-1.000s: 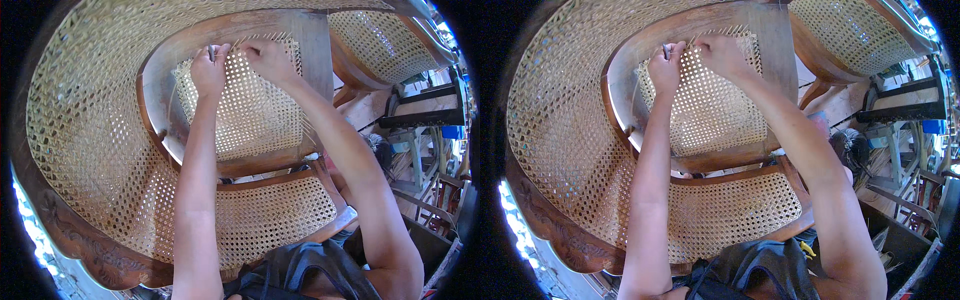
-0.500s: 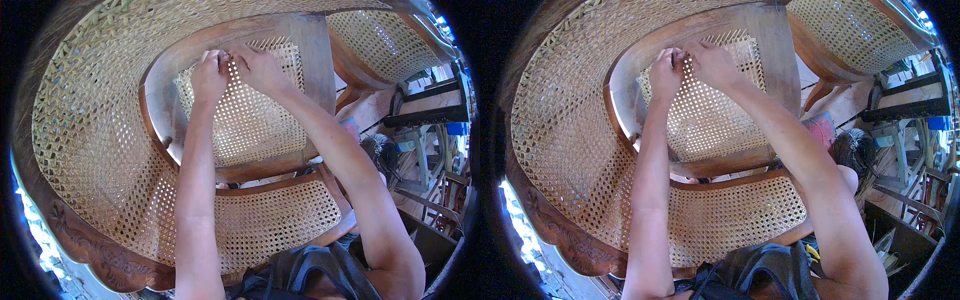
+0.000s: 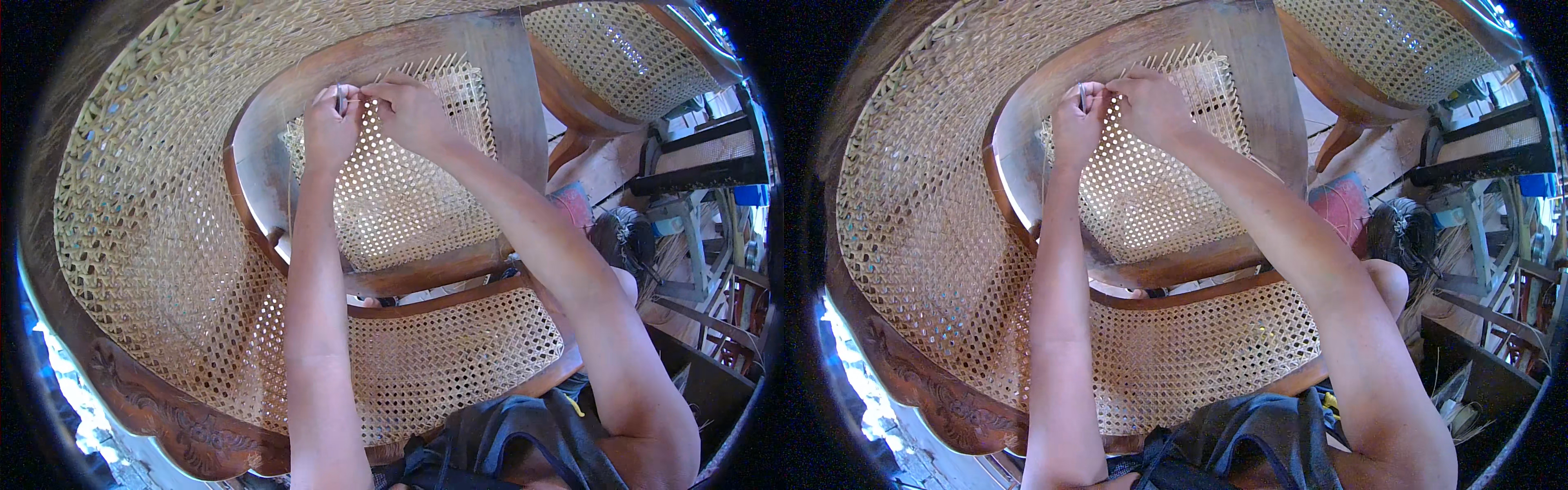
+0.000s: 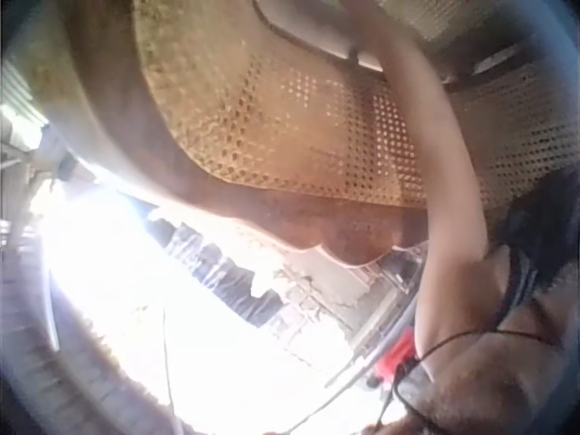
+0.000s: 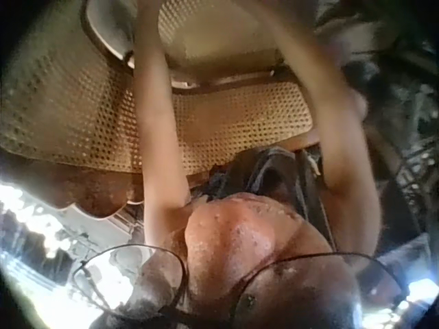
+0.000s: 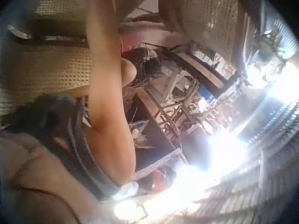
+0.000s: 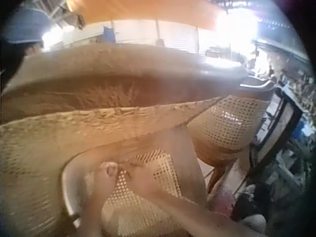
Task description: Weaving rattan strips into the seat of a wooden chair.
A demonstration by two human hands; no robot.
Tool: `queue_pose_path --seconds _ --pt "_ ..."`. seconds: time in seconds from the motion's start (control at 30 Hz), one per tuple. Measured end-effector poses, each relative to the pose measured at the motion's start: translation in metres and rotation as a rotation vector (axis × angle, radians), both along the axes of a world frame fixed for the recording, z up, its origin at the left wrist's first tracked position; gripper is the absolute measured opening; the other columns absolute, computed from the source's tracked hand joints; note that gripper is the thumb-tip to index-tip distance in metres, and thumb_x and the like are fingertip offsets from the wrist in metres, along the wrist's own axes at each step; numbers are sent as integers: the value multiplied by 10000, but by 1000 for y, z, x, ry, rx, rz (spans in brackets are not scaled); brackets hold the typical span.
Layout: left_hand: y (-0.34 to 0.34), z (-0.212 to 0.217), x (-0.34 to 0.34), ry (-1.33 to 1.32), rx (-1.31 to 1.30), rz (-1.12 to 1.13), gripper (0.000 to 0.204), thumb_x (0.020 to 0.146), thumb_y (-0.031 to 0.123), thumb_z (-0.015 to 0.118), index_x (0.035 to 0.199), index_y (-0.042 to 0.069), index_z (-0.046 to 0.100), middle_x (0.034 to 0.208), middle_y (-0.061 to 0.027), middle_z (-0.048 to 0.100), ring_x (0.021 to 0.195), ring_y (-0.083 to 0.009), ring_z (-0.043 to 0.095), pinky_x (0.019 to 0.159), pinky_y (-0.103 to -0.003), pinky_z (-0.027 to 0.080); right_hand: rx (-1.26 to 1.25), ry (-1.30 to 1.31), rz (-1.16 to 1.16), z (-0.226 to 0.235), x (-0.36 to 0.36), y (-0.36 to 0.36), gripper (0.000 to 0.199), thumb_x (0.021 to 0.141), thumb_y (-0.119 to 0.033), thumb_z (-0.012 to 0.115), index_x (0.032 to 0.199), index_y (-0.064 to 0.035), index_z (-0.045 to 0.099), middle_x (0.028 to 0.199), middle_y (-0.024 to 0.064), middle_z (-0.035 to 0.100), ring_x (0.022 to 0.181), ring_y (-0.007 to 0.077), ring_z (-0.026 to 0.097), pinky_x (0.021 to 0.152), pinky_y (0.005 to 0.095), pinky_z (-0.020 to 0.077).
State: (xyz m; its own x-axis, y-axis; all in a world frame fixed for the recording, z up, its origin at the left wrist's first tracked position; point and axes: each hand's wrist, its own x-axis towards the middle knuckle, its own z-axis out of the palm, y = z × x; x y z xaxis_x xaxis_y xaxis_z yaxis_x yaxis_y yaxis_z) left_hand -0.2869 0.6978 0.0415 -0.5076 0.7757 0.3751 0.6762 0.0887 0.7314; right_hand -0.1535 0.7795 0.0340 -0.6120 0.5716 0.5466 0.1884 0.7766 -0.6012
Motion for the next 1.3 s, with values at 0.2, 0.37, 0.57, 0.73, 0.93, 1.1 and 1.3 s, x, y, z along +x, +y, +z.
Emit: queue_pose_path --seconds 0.2,0.37,0.57,0.73,0.93,1.1,1.3 --pt "10 3 5 -9 -23 109 116 820 87 689 919 27 703 724 -86 640 623 -167 586 606 -319 474 23 78 -74 -6 -4 3 260 813 -40 580 1042 -61 702 900 117 650 809 299 657 726 399 544" --pt "15 27 -7 -254 -165 125 107 797 88 718 886 30 715 705 -13 645 585 -96 556 571 -273 454 -185 210 -115 -4 -1 8 298 798 -21 583 1089 -20 645 892 135 658 803 273 665 732 380 546" --pt "13 28 -14 -201 -227 122 165 768 174 780 850 41 726 703 -29 693 617 -76 602 578 -263 467 -135 182 -101 -4 -1 9 277 805 -40 595 1079 -30 635 900 137 660 813 278 666 753 374 547" --pt "23 20 -19 -88 -279 155 167 787 183 762 848 33 720 684 -33 677 591 -90 605 556 -270 467 -163 154 -92 -8 -2 11 270 809 -45 596 1075 -32 640 916 137 664 812 275 669 753 369 548" --pt "18 26 8 210 -240 122 258 826 222 705 945 3 636 856 -197 702 814 -345 694 736 -445 533 -300 184 -24 11 12 5 256 860 -123 615 1090 -19 658 914 140 677 786 225 658 736 327 527" --pt "-22 1 86 224 -428 -123 303 883 177 575 1157 49 549 999 -282 649 925 -410 653 782 -478 532 -591 260 7 6 62 -43 281 909 -244 607 1021 10 651 855 166 672 769 266 658 746 374 518" --pt "-38 1 109 -19 -396 -304 290 873 111 588 1133 -12 547 974 -222 650 856 -346 668 760 -415 545 -699 214 -146 -9 87 -44 224 965 -167 532 923 21 645 757 145 620 683 207 624 631 350 490"
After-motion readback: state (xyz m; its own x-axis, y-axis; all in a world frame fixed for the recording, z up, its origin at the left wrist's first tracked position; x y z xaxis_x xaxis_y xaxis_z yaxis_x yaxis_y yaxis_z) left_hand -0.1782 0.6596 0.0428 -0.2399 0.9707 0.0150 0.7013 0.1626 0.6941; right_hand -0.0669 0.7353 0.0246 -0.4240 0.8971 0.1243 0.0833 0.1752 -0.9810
